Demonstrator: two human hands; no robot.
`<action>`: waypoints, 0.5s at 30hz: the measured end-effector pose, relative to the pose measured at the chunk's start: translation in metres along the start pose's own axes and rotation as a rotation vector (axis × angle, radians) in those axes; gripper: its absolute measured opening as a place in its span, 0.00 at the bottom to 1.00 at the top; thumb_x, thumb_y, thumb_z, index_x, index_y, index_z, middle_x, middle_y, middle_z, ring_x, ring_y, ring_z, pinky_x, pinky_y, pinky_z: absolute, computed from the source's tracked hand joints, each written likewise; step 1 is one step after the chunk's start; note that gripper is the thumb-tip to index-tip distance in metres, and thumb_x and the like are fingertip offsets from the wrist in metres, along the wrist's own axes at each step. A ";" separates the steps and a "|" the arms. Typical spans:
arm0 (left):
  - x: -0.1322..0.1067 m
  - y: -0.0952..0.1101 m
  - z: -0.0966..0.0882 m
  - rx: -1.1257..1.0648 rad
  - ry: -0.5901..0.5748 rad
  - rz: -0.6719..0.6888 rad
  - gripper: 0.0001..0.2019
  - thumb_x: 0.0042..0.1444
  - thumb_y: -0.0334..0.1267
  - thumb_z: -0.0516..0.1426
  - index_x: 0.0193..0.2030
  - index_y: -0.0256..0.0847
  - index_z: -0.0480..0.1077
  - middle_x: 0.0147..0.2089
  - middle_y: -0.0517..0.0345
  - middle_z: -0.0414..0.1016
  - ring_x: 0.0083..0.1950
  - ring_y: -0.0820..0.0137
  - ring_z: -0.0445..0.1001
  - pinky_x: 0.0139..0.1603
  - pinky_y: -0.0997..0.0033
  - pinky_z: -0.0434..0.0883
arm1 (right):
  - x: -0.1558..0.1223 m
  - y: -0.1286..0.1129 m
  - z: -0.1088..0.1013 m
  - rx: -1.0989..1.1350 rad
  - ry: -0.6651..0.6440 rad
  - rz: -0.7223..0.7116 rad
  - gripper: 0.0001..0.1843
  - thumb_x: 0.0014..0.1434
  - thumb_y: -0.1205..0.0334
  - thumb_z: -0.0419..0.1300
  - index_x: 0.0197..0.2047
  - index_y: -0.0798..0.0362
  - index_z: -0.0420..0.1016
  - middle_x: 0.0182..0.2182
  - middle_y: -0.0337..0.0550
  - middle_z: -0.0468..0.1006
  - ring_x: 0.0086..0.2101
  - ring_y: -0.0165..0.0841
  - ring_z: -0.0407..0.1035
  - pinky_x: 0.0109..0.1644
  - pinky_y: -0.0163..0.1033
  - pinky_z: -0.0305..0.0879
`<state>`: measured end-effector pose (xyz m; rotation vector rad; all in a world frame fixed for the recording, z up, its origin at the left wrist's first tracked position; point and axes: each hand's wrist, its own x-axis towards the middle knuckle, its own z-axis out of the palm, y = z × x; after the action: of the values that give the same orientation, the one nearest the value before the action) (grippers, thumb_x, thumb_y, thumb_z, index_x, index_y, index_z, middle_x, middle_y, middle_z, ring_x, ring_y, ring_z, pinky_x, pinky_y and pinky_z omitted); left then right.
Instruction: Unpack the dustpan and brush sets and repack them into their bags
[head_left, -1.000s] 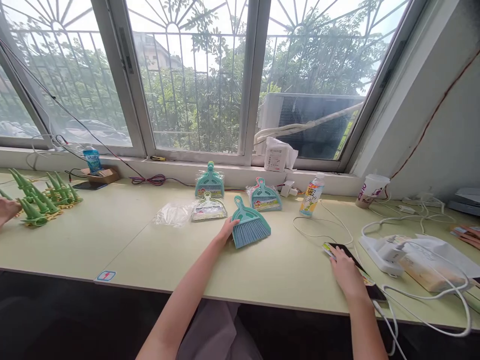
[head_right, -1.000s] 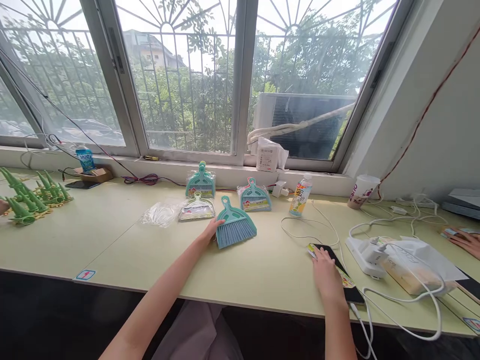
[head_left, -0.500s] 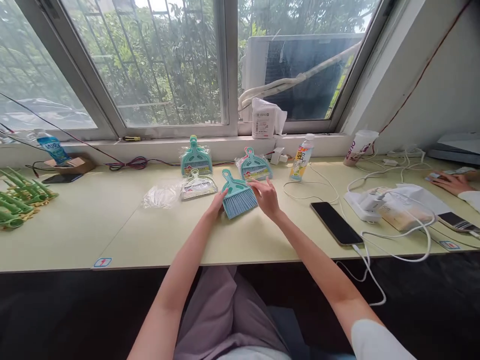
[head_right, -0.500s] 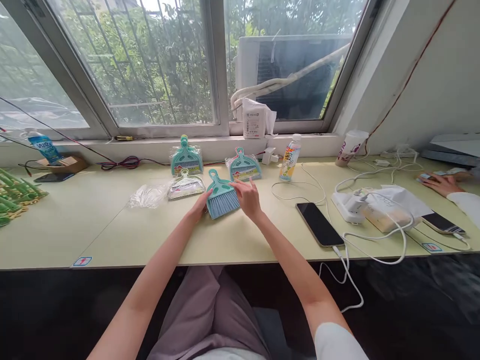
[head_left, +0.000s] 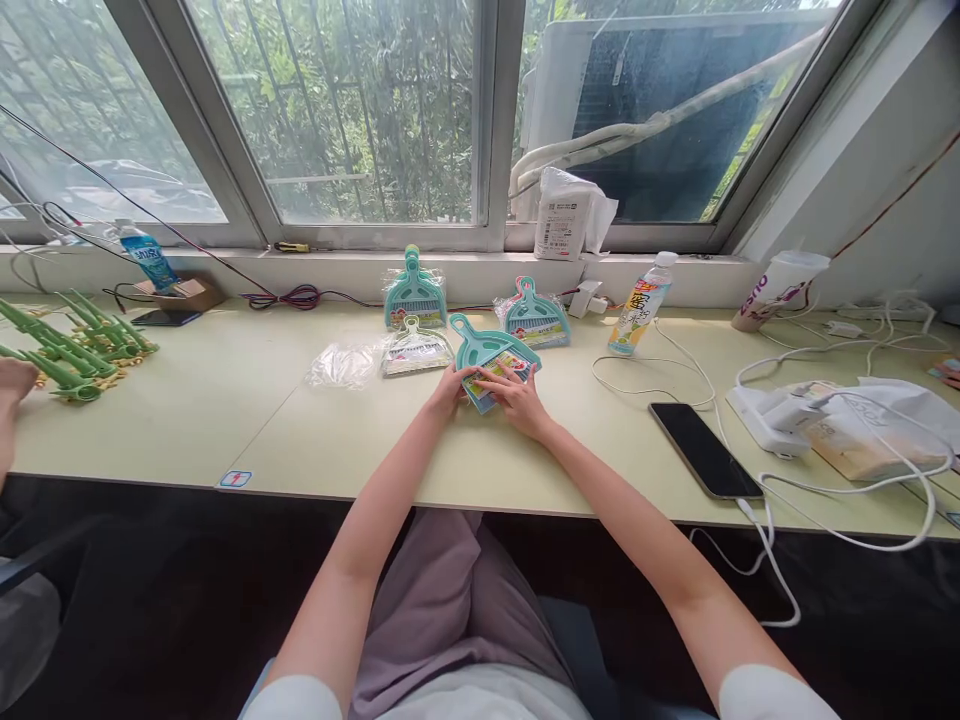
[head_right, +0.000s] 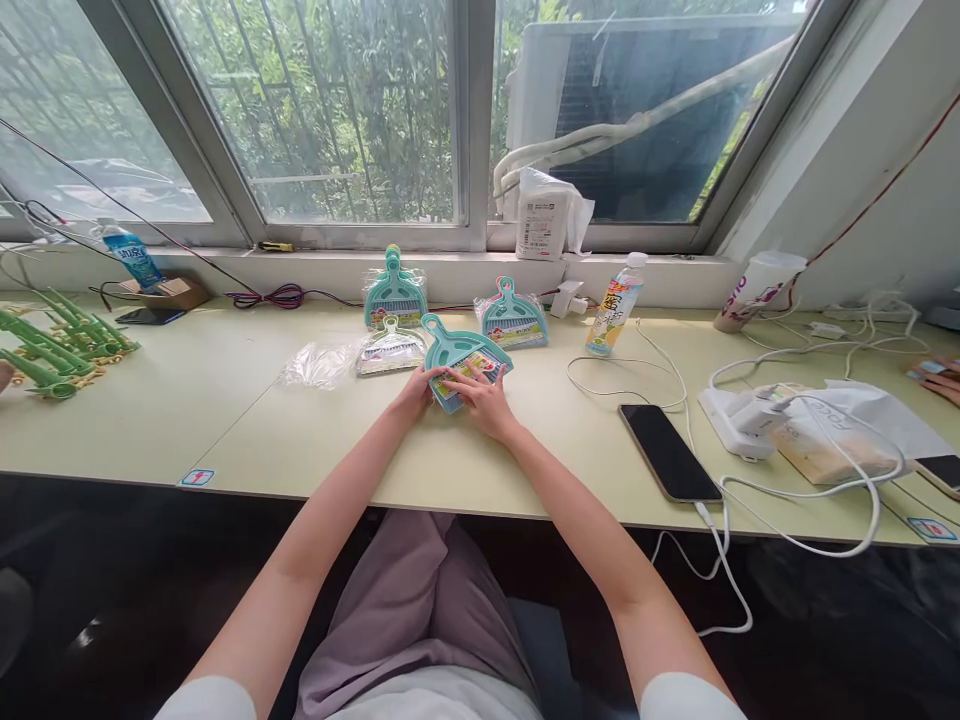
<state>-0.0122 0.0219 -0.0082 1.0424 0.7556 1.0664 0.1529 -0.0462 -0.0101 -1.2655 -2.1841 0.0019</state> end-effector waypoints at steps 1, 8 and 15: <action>-0.001 0.001 0.000 0.006 0.006 0.001 0.21 0.48 0.35 0.62 0.51 0.39 0.69 0.43 0.52 0.77 0.36 0.68 0.77 0.37 0.68 0.75 | 0.000 0.000 0.000 -0.005 0.032 0.001 0.25 0.65 0.68 0.45 0.60 0.37 0.67 0.60 0.36 0.68 0.65 0.44 0.53 0.62 0.76 0.23; 0.002 0.001 -0.001 0.015 0.015 -0.020 0.20 0.47 0.36 0.63 0.49 0.40 0.69 0.43 0.52 0.76 0.37 0.67 0.77 0.37 0.69 0.75 | -0.001 0.001 -0.007 -0.122 0.217 0.024 0.16 0.66 0.62 0.49 0.48 0.40 0.76 0.50 0.36 0.78 0.56 0.38 0.64 0.69 0.59 0.34; 0.003 0.001 0.001 0.054 -0.015 -0.054 0.21 0.45 0.35 0.64 0.48 0.40 0.69 0.41 0.54 0.76 0.36 0.69 0.76 0.37 0.72 0.73 | 0.002 0.017 -0.018 -0.145 0.259 0.242 0.22 0.67 0.59 0.44 0.61 0.42 0.64 0.60 0.41 0.68 0.61 0.41 0.56 0.65 0.60 0.39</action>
<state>-0.0104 0.0249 -0.0071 1.0685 0.8003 0.9957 0.1747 -0.0404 0.0006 -1.5139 -1.8294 -0.2151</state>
